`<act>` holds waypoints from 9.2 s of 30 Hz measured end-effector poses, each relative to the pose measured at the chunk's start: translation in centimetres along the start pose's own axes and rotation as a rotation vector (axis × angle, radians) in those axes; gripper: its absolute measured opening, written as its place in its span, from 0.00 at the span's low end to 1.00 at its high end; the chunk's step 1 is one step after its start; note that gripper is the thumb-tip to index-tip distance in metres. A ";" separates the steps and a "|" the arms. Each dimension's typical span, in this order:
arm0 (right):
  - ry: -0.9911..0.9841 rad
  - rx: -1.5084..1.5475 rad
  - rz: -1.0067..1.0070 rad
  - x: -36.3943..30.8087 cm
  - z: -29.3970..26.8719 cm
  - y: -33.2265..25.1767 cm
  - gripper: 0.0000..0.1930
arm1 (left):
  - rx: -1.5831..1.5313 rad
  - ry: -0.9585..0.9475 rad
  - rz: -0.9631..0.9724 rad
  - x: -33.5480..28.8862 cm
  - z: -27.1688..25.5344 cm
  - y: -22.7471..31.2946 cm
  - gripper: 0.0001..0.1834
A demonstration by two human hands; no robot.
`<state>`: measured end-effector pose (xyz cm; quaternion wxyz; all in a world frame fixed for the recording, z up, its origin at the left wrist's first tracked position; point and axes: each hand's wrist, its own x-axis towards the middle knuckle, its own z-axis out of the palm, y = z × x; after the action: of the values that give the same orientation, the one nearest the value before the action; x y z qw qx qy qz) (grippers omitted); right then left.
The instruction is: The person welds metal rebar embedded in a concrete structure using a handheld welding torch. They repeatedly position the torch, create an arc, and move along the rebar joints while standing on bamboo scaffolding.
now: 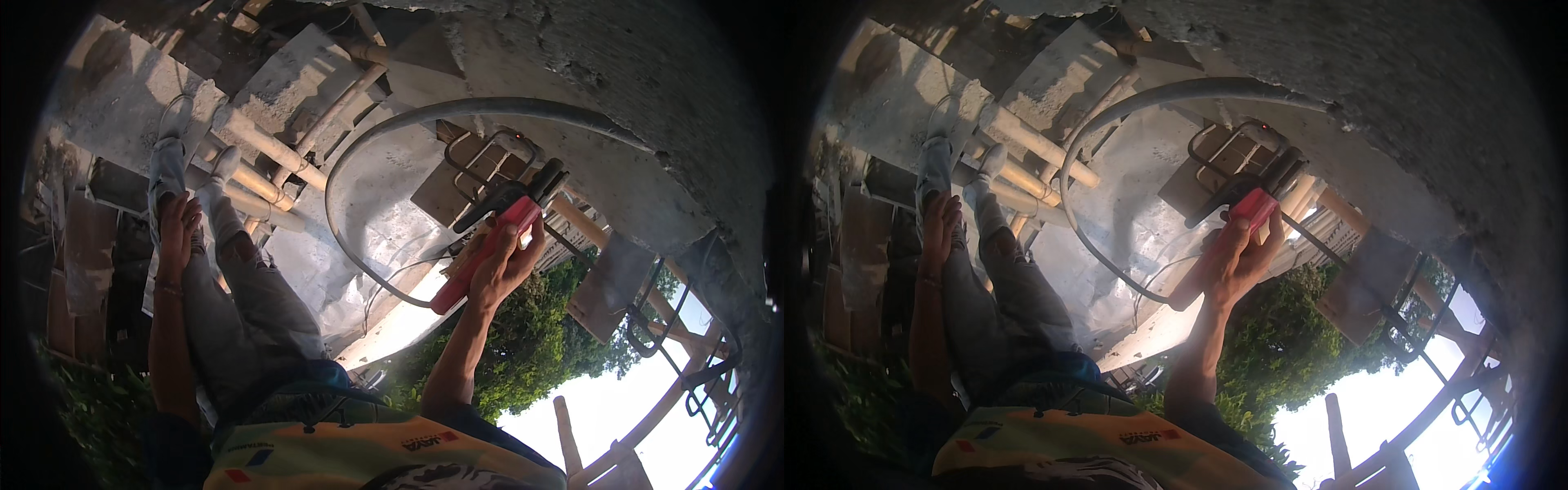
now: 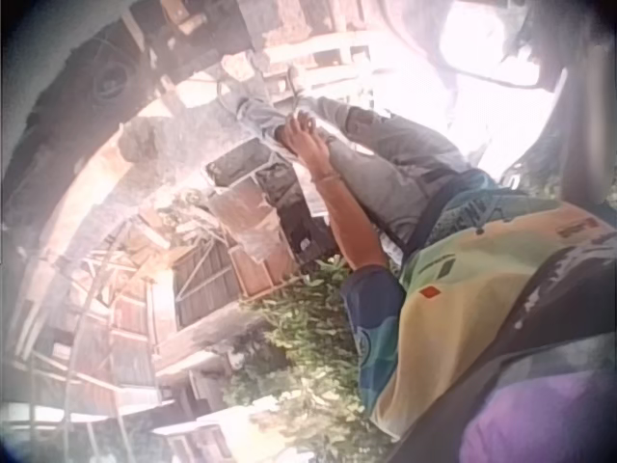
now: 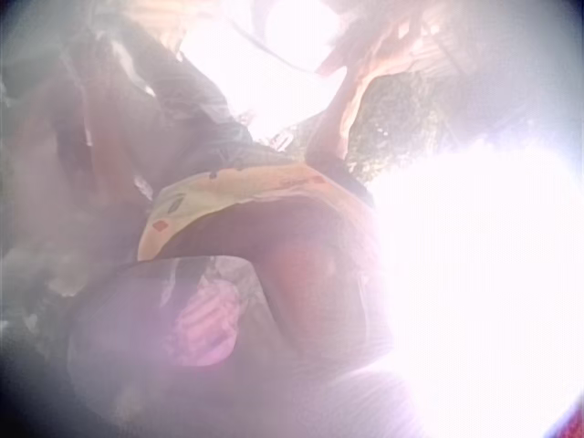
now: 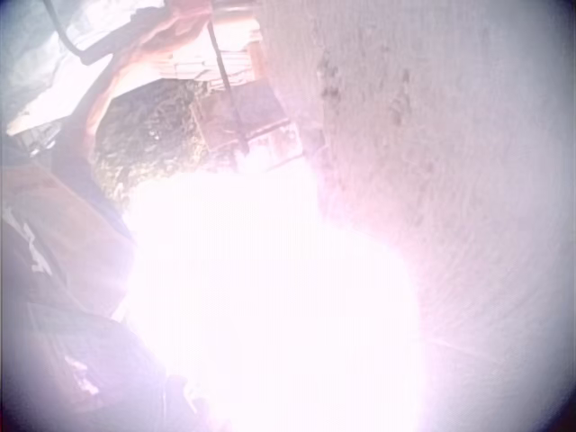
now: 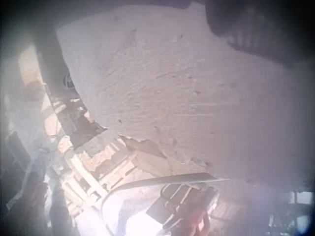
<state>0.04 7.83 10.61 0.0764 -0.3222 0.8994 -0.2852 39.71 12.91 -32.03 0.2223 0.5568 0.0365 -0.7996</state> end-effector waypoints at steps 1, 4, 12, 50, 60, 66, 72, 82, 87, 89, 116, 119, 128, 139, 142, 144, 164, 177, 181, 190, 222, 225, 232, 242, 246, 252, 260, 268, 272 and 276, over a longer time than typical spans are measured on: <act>-0.002 0.002 0.004 -0.1 0.0 0.0 0.31 | -0.010 -0.048 0.026 -0.2 -0.1 -0.1 0.22; 0.002 0.019 0.018 -0.1 0.1 0.0 0.30 | -0.023 -0.048 0.033 -0.2 -0.1 -0.1 0.22; 0.003 0.046 0.044 0.6 0.7 0.5 0.30 | 0.037 0.009 0.023 0.3 1.0 0.6 0.24; -0.009 0.054 0.054 1.1 0.6 0.5 0.34 | 0.046 0.019 0.029 0.8 0.8 0.3 0.24; -0.010 0.052 0.053 1.3 0.6 0.4 0.34 | 0.053 -0.015 0.059 1.1 0.3 -0.2 0.24; -0.012 0.064 0.052 1.5 0.9 0.1 0.34 | 0.034 0.016 0.036 1.0 0.5 0.0 0.23; -0.002 0.047 0.054 1.5 1.0 0.0 0.34 | 0.022 -0.006 0.044 0.7 0.8 0.3 0.23; -0.007 0.028 0.051 1.7 0.9 0.3 0.34 | 0.023 0.003 0.051 0.6 1.3 0.6 0.23; -0.005 0.022 0.052 1.8 0.9 0.2 0.34 | 0.007 -0.004 0.049 0.6 1.2 0.6 0.23; 0.001 0.021 0.055 1.7 1.0 0.1 0.34 | 0.018 -0.007 0.044 0.7 1.2 0.6 0.23; -0.003 0.016 0.046 2.0 0.9 0.2 0.33 | 0.022 0.005 0.047 0.6 1.7 0.8 0.24; -0.024 0.030 0.056 2.0 0.7 0.3 0.33 | 0.033 0.020 0.033 0.7 1.8 0.9 0.23; -0.001 0.017 0.040 1.4 0.2 0.4 0.33 | 0.027 0.002 0.037 1.1 1.2 0.5 0.23; 0.019 0.042 0.044 1.5 0.9 0.4 0.33 | 0.028 0.005 0.030 1.0 1.1 0.7 0.22; 0.016 0.044 0.042 1.6 1.0 0.5 0.33 | 0.014 -0.007 0.041 1.0 1.1 0.6 0.22; 0.007 0.039 0.046 1.7 1.0 0.6 0.33 | 0.017 0.002 0.034 1.1 1.0 0.5 0.22; -0.012 0.046 0.062 2.2 1.1 1.1 0.32 | 0.002 -0.041 0.070 1.3 0.6 0.2 0.22; 0.003 0.034 0.054 2.3 1.1 1.0 0.32 | 0.012 0.024 0.021 0.9 1.5 0.8 0.23; 0.011 0.037 0.046 2.3 1.1 1.1 0.32 | 0.024 0.021 0.026 1.0 1.5 0.7 0.23; 0.014 0.040 0.044 2.5 1.1 1.2 0.32 | 0.028 0.027 0.013 0.8 1.9 1.0 0.23; 0.020 0.023 0.040 2.3 0.5 1.4 0.33 | 0.043 0.013 0.035 1.4 1.1 0.5 0.22; 0.032 0.036 0.038 2.2 0.6 1.4 0.33 | 0.028 0.012 0.030 1.4 1.1 0.5 0.22; 0.033 0.037 0.038 2.3 0.8 1.2 0.33 | 0.017 0.004 0.029 1.4 1.1 0.5 0.22; 0.012 0.066 0.053 2.6 1.1 1.7 0.33 | 0.008 -0.018 0.043 0.8 1.7 0.9 0.23; 0.015 0.054 0.048 2.6 1.2 1.7 0.33 | 0.014 -0.011 0.030 0.6 1.9 1.1 0.23; 0.025 0.049 0.053 2.7 1.3 1.7 0.32 | -0.002 -0.007 0.042 0.6 2.0 1.1 0.23; 0.006 0.034 0.068 2.7 1.1 1.9 0.33 | 0.034 0.024 0.016 0.5 2.4 1.5 0.24; 0.014 0.021 0.058 2.8 1.2 1.9 0.33 | 0.030 0.022 0.020 0.5 2.4 1.4 0.24; 0.010 0.016 0.062 2.9 1.3 1.7 0.32 | 0.031 0.022 0.024 0.5 2.4 1.4 0.24; 0.014 0.018 0.048 2.9 1.3 1.7 0.32 | 0.036 0.041 0.015 0.6 2.4 1.4 0.24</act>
<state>-2.69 6.44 8.71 0.0796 -0.2978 0.9048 -0.2938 37.99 10.74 -31.40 0.2177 0.5770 0.0224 -0.7869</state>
